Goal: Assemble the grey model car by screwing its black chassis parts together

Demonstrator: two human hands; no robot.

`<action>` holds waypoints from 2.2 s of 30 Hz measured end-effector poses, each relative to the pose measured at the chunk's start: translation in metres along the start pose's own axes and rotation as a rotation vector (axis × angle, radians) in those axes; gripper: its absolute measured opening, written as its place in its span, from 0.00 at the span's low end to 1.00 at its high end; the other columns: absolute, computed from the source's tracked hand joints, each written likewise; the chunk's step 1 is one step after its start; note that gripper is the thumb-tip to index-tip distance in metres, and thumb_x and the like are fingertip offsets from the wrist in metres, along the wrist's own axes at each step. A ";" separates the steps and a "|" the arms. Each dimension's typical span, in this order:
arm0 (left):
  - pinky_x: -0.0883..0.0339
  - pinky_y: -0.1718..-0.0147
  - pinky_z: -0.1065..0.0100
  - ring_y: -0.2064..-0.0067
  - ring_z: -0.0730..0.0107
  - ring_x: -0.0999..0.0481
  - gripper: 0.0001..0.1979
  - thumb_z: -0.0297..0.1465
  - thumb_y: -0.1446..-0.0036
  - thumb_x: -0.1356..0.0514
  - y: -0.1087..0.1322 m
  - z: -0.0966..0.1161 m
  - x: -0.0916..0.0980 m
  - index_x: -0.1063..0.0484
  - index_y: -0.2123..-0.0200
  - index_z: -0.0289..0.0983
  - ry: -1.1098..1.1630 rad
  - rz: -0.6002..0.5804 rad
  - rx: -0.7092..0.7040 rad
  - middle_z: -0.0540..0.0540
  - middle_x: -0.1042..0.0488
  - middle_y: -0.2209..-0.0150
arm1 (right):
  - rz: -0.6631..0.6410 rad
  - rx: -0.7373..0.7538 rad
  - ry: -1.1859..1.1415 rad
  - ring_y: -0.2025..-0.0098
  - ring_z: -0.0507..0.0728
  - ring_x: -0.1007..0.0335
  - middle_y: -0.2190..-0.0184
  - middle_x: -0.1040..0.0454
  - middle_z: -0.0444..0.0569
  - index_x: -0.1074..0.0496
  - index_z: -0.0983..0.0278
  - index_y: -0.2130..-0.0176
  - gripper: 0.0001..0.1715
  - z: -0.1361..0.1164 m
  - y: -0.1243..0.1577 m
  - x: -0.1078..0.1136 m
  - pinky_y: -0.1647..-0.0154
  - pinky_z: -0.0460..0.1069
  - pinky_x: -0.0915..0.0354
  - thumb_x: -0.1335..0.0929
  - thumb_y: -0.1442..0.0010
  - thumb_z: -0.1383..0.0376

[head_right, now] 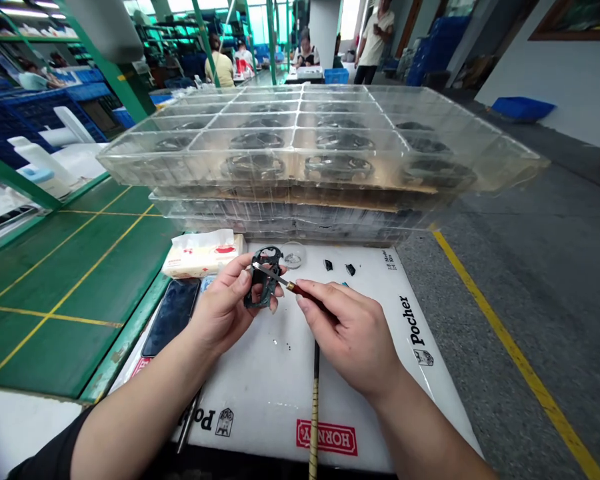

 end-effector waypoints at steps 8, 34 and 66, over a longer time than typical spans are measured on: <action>0.15 0.61 0.65 0.58 0.60 0.07 0.19 0.43 0.35 0.16 -0.002 0.003 0.004 0.12 0.50 0.38 -0.045 0.028 -0.040 0.37 0.07 0.48 | -0.035 -0.008 -0.048 0.49 0.63 0.04 0.48 0.05 0.50 0.10 0.56 0.41 0.16 0.005 -0.001 -0.005 0.47 0.54 0.09 0.25 0.21 0.69; 0.18 0.59 0.63 0.60 0.62 0.15 0.25 0.47 0.29 0.21 0.003 0.010 -0.003 0.07 0.37 0.39 -0.219 -0.050 -0.074 0.37 0.10 0.58 | -0.011 -0.088 -0.109 0.55 0.62 0.04 0.53 0.04 0.48 0.07 0.55 0.46 0.13 0.004 0.002 0.002 0.53 0.51 0.10 0.21 0.26 0.68; 0.17 0.63 0.61 0.61 0.58 0.13 0.29 0.49 0.27 0.23 0.004 0.004 -0.003 0.10 0.33 0.35 -0.226 -0.111 0.034 0.35 0.10 0.58 | 0.060 0.117 0.089 0.62 0.58 0.08 0.58 0.07 0.49 0.09 0.59 0.44 0.15 -0.013 0.000 0.011 0.57 0.50 0.13 0.24 0.21 0.73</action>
Point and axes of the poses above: each hand's wrist, its own y-axis away from the middle knuckle, its own x-axis out of the back of the hand, z = x × y, the point moved 8 cm from there along -y, towards the middle knuckle
